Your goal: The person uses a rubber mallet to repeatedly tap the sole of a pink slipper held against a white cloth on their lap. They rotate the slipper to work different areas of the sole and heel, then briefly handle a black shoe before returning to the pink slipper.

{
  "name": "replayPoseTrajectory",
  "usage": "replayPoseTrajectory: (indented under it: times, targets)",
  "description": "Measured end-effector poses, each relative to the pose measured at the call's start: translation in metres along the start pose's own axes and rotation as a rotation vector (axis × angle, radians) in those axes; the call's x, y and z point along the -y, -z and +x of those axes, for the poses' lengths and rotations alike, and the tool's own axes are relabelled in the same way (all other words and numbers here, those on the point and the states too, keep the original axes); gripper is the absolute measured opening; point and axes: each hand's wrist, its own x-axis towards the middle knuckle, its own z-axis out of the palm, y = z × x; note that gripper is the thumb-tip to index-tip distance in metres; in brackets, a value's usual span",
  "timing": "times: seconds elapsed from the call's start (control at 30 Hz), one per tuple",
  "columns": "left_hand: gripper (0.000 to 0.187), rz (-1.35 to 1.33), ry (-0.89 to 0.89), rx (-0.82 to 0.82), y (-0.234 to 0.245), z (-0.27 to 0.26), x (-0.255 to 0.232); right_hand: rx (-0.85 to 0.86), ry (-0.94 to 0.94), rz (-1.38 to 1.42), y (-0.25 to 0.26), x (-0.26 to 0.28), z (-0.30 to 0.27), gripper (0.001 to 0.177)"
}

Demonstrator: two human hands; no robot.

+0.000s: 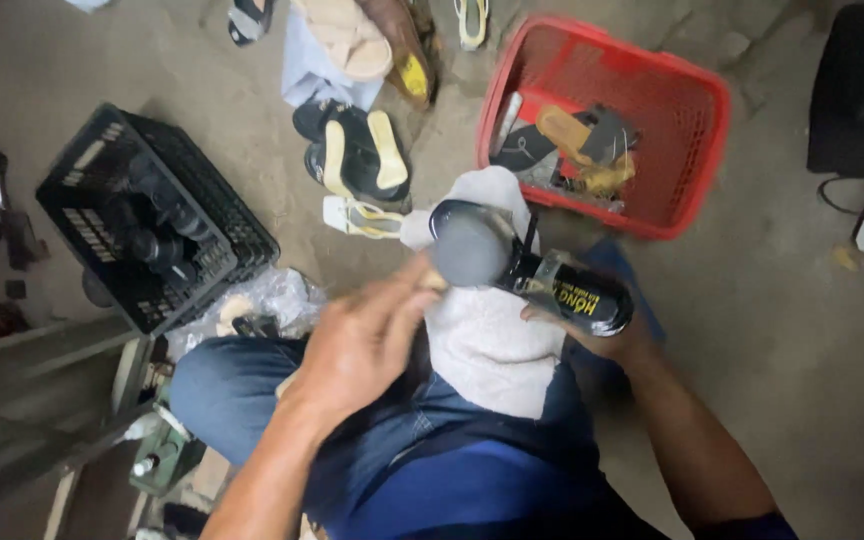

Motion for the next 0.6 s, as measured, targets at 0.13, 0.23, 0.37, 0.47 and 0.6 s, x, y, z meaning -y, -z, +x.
replayPoseTrajectory:
  times: [0.13, 0.23, 0.37, 0.47, 0.6]
  targets:
    - [0.018, -0.278, 0.077, -0.228, -0.014, -0.003, 0.016, 0.031, -0.023, -0.071, -0.014, 0.009, 0.004, 0.054]
    - [0.027, -0.237, 0.113, -0.236, -0.013, -0.007, 0.019, 0.065, -0.179, 0.153, -0.022, 0.011, 0.009, 0.063]
    - [0.019, -0.316, 0.217, -0.441, -0.039, -0.05, 0.05, 0.124, -0.025, 0.304, -0.014, 0.009, 0.024, 0.094]
    - [0.03, -0.313, 0.181, -0.219, -0.041, -0.029, 0.019, -0.196, -0.251, 0.459, -0.049, 0.01, 0.006, 0.099]
    - [0.025, -0.414, 0.109, -0.302, -0.048, -0.057, 0.038, -0.081, -0.223, 0.242, -0.023, 0.015, 0.013, 0.094]
